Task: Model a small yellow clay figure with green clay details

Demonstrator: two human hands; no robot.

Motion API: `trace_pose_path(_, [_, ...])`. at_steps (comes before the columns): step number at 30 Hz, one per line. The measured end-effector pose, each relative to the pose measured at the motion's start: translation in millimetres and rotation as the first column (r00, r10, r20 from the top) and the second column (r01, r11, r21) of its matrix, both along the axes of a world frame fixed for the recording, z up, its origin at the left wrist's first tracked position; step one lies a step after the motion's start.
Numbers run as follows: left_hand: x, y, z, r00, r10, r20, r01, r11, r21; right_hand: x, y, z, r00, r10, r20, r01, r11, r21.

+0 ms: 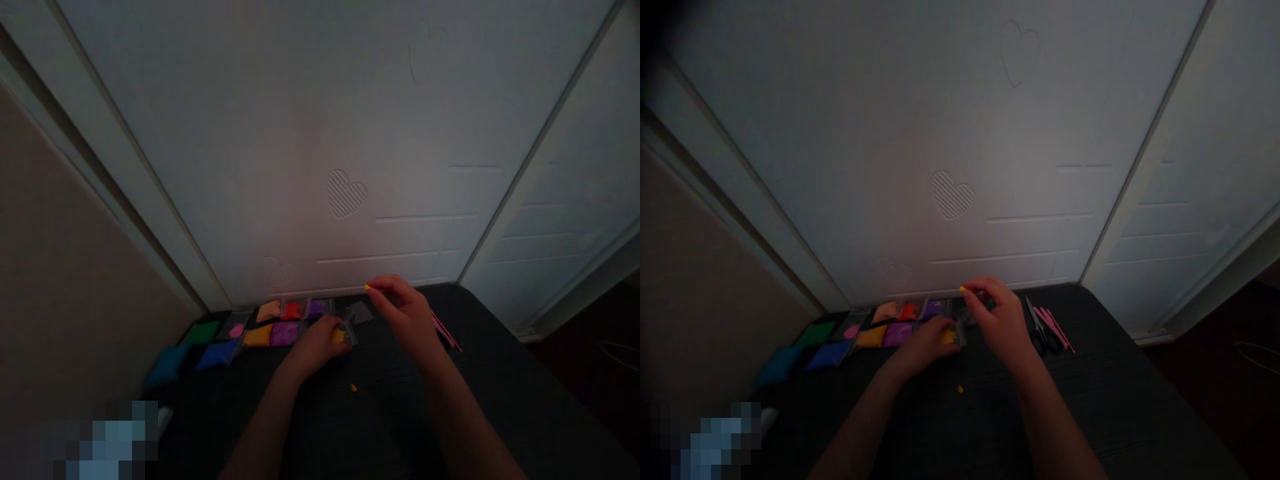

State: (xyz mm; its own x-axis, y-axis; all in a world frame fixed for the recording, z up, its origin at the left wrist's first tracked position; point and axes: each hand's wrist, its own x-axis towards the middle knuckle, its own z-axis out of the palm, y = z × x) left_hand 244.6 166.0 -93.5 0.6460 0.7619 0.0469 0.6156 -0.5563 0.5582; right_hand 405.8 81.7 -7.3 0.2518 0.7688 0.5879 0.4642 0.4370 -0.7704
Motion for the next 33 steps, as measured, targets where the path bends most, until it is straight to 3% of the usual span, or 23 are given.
trace_pose_path(6, [-1.6, -15.4, 38.7, 0.923, 0.0, 0.384, 0.052, 0.991, -0.126, 1.6, -0.7, -1.0, 1.0, 0.003, -0.004, -0.003, 0.996, -0.087])
trace_pose_path(11, [-3.2, -31.5, 60.0, 0.838, 0.055, 0.544, 0.082, 0.971, -0.224, 1.9, -1.7, 0.2, 0.997, 0.063, 0.038, -0.057, 0.988, -0.144])
trace_pose_path(15, [-8.6, -39.3, 71.5, 0.779, 0.055, 0.624, 0.114, 0.967, -0.229, -0.3, -4.6, 2.7, 0.994, 0.106, -0.004, -0.105, 0.98, -0.167])
trace_pose_path(20, [-12.4, -39.3, 72.3, 0.702, 0.028, 0.712, 0.233, 0.935, -0.266, -3.1, -11.5, 6.9, 0.985, 0.148, -0.087, -0.16, 0.975, -0.154])
trace_pose_path(22, [-11.9, -38.5, 69.1, 0.655, 0.026, 0.756, 0.34, 0.882, -0.325, -4.1, -15.0, 8.8, 0.982, 0.161, -0.094, -0.173, 0.976, -0.136])
trace_pose_path(25, [-10.3, -39.5, 66.2, 0.589, 0.009, 0.808, 0.523, 0.759, -0.389, -6.3, -20.4, 12.5, 0.981, 0.181, -0.073, -0.188, 0.977, -0.105])
trace_pose_path(28, [-7.9, -42.8, 67.2, 0.554, 0.011, 0.832, 0.605, 0.681, -0.412, -9.0, -25.1, 17.2, 0.982, 0.19, -0.018, -0.191, 0.976, -0.101])
trace_pose_path(33, [-2.3, -46.3, 68.6, 0.52, 0.03, 0.854, 0.611, 0.686, -0.396, -12.1, -30.1, 24.6, 0.967, 0.238, 0.088, -0.225, 0.965, -0.136])
